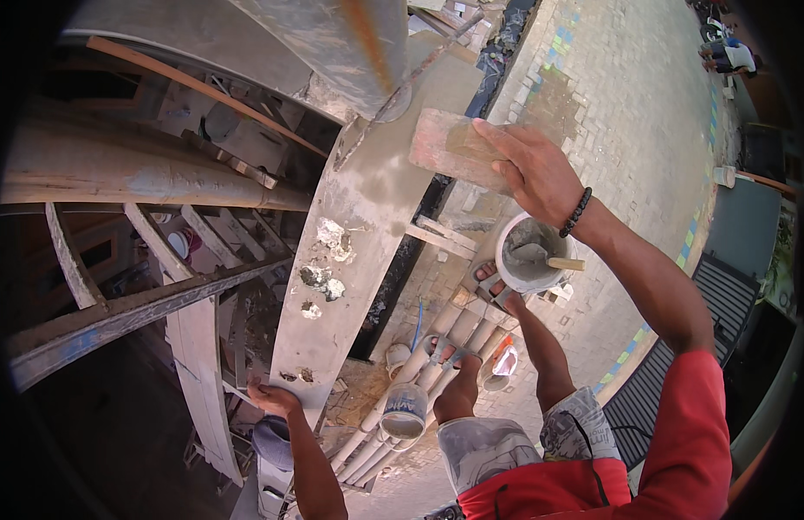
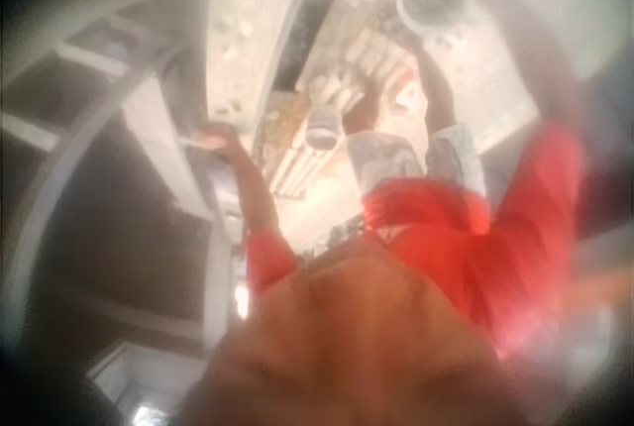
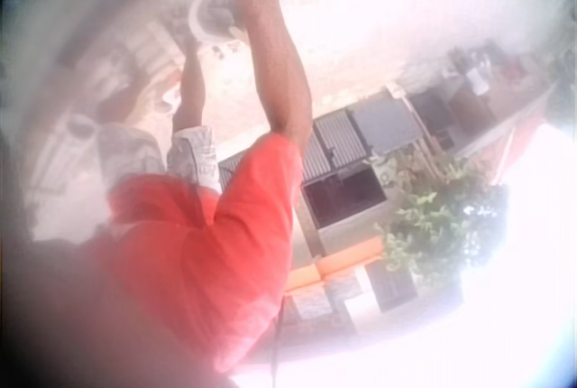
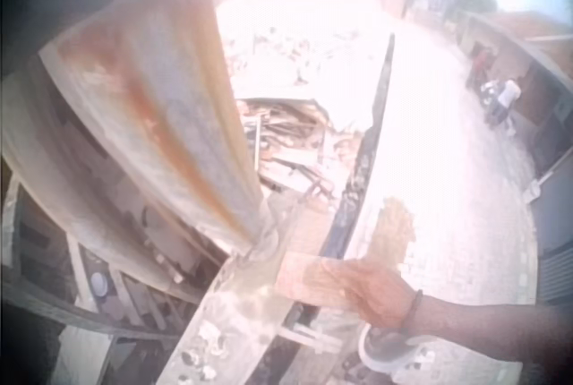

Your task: The person applies a wet plaster-like substance to a vertical wall surface using a trowel and a bucket. They repeatedly scoop material from the bucket and spread it along the wall, smoothing the surface with the trowel.

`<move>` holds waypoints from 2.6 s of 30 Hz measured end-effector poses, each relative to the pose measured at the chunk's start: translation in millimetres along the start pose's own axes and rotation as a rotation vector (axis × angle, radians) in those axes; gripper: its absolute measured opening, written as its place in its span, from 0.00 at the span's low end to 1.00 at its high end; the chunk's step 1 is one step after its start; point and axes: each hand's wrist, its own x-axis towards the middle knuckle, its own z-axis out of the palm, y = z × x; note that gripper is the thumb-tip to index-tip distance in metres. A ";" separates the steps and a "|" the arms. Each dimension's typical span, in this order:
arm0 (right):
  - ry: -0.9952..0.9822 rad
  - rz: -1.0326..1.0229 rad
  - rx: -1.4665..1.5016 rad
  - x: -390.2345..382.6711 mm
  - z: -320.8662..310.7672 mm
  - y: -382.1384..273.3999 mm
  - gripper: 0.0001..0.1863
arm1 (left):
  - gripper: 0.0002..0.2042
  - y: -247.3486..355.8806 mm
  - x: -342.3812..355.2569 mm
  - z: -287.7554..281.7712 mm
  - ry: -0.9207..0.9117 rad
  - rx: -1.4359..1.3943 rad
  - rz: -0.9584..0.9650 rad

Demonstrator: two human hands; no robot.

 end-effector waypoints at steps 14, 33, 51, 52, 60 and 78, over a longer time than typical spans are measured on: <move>-0.084 0.038 0.091 -16.0 -2.1 -20.5 0.29 | 0.13 0.7 -1.1 -4.0 -0.054 0.040 -0.046; 0.149 -0.018 -0.070 8.3 -16.3 16.4 0.28 | 0.13 3.7 -1.3 -2.5 -0.031 -0.014 -0.042; 0.010 -0.079 -0.168 43.6 -10.1 39.7 0.27 | 0.12 -9.6 -0.4 -0.7 0.004 0.006 0.011; -0.007 -0.088 -0.135 33.9 -8.2 32.7 0.27 | 0.12 -7.0 -0.9 0.6 -0.004 -0.004 0.003; 0.044 -0.071 0.045 -19.2 -17.1 3.4 0.29 | 0.12 -0.2 0.2 -4.4 -0.012 0.011 -0.034; 0.475 0.327 -0.033 29.3 35.7 -25.8 0.27 | 0.10 -0.7 2.3 -3.6 0.011 -0.020 0.006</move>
